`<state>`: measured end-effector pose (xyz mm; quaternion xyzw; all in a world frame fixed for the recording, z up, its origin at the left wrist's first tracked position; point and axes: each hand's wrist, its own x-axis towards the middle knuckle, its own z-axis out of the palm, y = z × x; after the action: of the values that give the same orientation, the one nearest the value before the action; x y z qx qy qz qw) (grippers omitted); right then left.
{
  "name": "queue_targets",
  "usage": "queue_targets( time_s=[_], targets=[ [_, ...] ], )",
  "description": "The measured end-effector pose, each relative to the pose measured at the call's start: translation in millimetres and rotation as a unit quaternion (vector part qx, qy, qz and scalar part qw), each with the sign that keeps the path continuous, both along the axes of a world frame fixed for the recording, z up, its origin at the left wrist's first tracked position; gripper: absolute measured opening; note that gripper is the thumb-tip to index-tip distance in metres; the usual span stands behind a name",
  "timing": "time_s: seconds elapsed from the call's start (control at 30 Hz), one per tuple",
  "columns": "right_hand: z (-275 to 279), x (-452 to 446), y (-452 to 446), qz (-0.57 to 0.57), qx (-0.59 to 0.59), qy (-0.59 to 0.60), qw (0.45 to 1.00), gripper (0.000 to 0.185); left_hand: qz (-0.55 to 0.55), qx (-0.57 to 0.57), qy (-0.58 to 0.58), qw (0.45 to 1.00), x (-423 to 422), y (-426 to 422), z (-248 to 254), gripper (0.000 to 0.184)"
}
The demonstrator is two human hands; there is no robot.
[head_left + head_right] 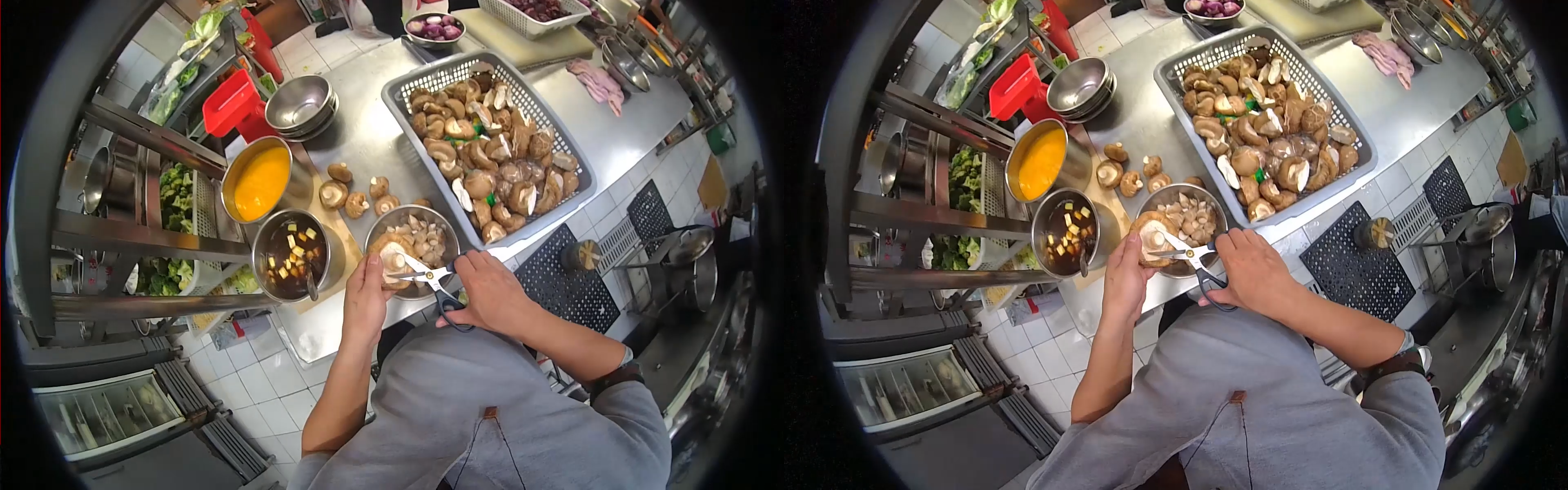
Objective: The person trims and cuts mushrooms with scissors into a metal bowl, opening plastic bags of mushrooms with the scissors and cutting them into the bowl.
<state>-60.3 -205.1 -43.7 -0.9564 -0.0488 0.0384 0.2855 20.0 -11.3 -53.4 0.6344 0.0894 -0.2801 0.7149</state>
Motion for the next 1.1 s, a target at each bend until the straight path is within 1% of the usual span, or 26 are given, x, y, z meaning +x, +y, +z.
queue_targets(
  time_s=[0.07, 0.1, 0.2, 0.27, 0.33, 0.37, 0.43, 0.47, 0.53, 0.57, 0.63, 0.67, 0.73, 0.77, 0.87, 0.93, 0.97, 1.03, 1.07, 1.1],
  targets=[
    [-10, -2, 2, 0.002, 0.022, 0.013, 1.0, 0.072, 0.008, 0.018, 0.012, 1.0, -6, -1, -3, 0.043],
    [-15, -3, 4, -0.005, 0.035, 0.004, 0.999, 0.069, -0.008, 0.023, 0.004, 1.0, -8, -1, -1, 0.044],
    [-20, -6, 11, -0.024, 0.064, 0.028, 0.997, 0.066, 0.013, -0.006, -0.007, 1.0, -14, -3, -2, 0.044],
    [-27, -8, 15, -0.035, 0.082, 0.009, 0.996, 0.065, 0.016, 0.009, 0.0, 1.0, -15, -4, -1, 0.044],
    [-27, -4, 18, -0.057, 0.09, 0.092, 0.99, 0.062, 0.031, 0.022, 0.006, 0.999, -13, -5, -3, 0.044],
    [-33, -5, 18, -0.057, 0.091, 0.091, 0.99, 0.062, 0.03, 0.022, 0.004, 0.999, -12, -4, -5, 0.044],
    [-44, -5, 21, -0.068, 0.105, 0.012, 0.992, 0.058, 0.056, 0.0, 0.006, 0.998, -9, -2, -12, 0.046],
    [-45, -4, 21, -0.071, 0.107, 0.009, 0.992, 0.058, 0.052, 0.001, 0.004, 0.999, -8, -2, -12, 0.046],
    [-43, -2, 24, -0.072, 0.083, -0.151, 0.982, 0.052, 0.046, -0.012, 0.006, 0.999, -9, -2, -13, 0.043],
    [-45, -1, 23, -0.073, 0.084, -0.152, 0.982, 0.052, 0.045, -0.01, 0.006, 0.999, -9, -2, -12, 0.043],
    [-49, 0, 19, -0.073, 0.086, -0.099, 0.989, 0.05, 0.028, 0.023, 0.005, 0.999, -8, -2, -10, 0.043],
    [-49, -1, 19, -0.075, 0.088, -0.099, 0.988, 0.05, 0.027, 0.025, 0.006, 0.999, -7, -1, -12, 0.043],
    [-49, -2, 19, -0.084, 0.107, -0.006, 0.991, 0.049, 0.02, 0.031, -0.007, 0.999, -6, 3, -17, 0.047],
    [-50, -3, 19, -0.087, 0.109, -0.005, 0.99, 0.049, 0.017, 0.033, -0.006, 0.999, -8, 3, -16, 0.047],
    [-53, -3, 19, -0.078, 0.098, -0.021, 0.992, 0.047, 0.024, 0.019, 0.002, 1.0, -9, 2, -14, 0.047],
    [-51, -2, 22, -0.093, 0.094, -0.167, 0.977, 0.044, 0.015, 0.023, -0.002, 1.0, -10, 2, -15, 0.047],
    [-50, -1, 21, -0.094, 0.093, -0.167, 0.977, 0.044, 0.014, 0.023, -0.002, 1.0, -10, 1, -14, 0.047],
    [-50, 1, 21, -0.095, 0.086, -0.032, 0.991, 0.043, 0.003, 0.056, -0.011, 0.998, -9, 1, -11, 0.045],
    [-49, 1, 22, -0.095, 0.088, -0.032, 0.991, 0.043, 0.004, 0.057, -0.011, 0.998, -10, 1, -10, 0.045],
    [-49, 2, 23, -0.103, 0.119, 0.008, 0.987, 0.046, 0.005, 0.053, -0.011, 0.999, -10, 1, -9, 0.044]
  ],
)
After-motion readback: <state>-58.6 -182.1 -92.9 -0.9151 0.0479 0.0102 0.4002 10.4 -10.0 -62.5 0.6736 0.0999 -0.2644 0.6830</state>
